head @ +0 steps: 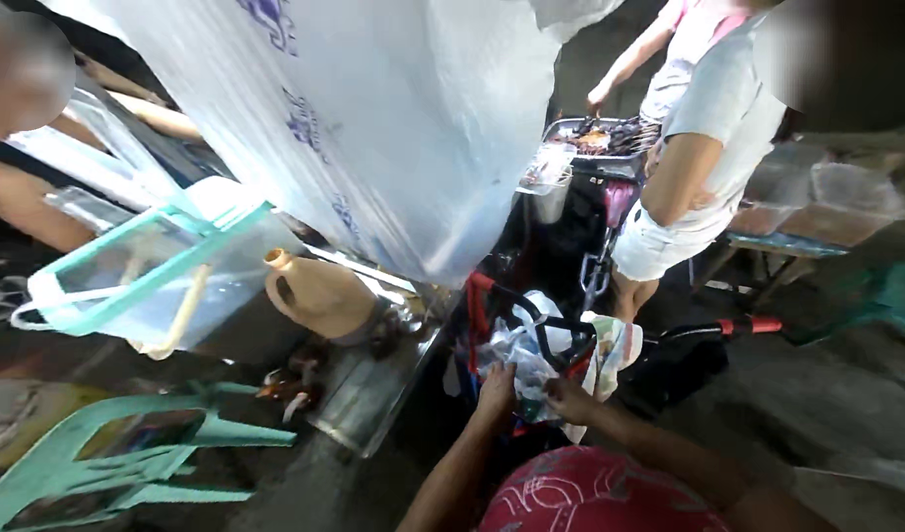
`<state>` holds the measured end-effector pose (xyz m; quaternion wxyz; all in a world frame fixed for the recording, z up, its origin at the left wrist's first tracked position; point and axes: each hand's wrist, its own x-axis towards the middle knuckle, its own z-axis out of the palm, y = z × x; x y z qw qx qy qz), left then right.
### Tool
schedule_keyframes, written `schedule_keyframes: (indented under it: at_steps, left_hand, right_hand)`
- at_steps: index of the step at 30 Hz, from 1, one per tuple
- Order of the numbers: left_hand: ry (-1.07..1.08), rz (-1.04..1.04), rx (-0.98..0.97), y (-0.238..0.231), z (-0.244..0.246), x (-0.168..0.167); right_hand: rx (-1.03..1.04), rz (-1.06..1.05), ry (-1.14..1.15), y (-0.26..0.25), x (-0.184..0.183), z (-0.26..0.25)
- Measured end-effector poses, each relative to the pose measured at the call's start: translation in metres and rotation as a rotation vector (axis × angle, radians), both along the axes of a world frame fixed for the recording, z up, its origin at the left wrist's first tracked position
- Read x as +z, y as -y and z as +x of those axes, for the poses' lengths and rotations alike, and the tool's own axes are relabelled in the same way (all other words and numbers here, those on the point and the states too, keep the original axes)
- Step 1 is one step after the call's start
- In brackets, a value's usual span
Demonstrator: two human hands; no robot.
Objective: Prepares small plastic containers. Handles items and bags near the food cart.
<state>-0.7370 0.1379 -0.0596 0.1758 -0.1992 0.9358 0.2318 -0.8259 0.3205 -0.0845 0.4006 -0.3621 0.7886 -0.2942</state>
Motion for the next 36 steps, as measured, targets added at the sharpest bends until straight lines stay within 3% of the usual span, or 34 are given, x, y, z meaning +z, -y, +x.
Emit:
schedule_keyframes:
  at_steps: [5, 9, 14, 18, 22, 27, 31, 36]
  left_hand:
    - [0.156, -0.111, -0.048, 0.008, 0.002, -0.038]
    - [0.109, -0.104, -0.031, 0.012, 0.013, -0.046]
    - [0.043, -0.025, 0.027, 0.010, 0.009, -0.010]
    - [-0.039, 0.061, 0.007, 0.000, 0.010, 0.015]
    - [-0.157, 0.164, -0.039, -0.004, 0.013, 0.026]
    - [-0.221, 0.254, 0.039, -0.001, 0.020, 0.031]
    - [-0.195, 0.260, 0.131, 0.004, 0.028, 0.037]
    - [-0.228, 0.250, 0.224, 0.012, 0.034, 0.030]
  right_hand:
    - [0.085, 0.019, 0.056, -0.010, -0.001, 0.004]
    - [0.110, 0.032, 0.063, -0.012, -0.004, 0.007]
    - [-0.008, 0.022, 0.076, 0.000, -0.007, 0.010]
    - [-0.115, -0.105, 0.003, 0.013, -0.008, 0.019]
    - [-0.097, -0.019, -0.011, 0.025, -0.002, 0.020]
    - [-0.088, 0.008, 0.026, 0.031, 0.002, 0.018]
    - [-0.003, -0.087, 0.146, 0.019, 0.029, 0.018]
    - [-0.075, -0.347, 0.269, -0.032, 0.071, 0.024]
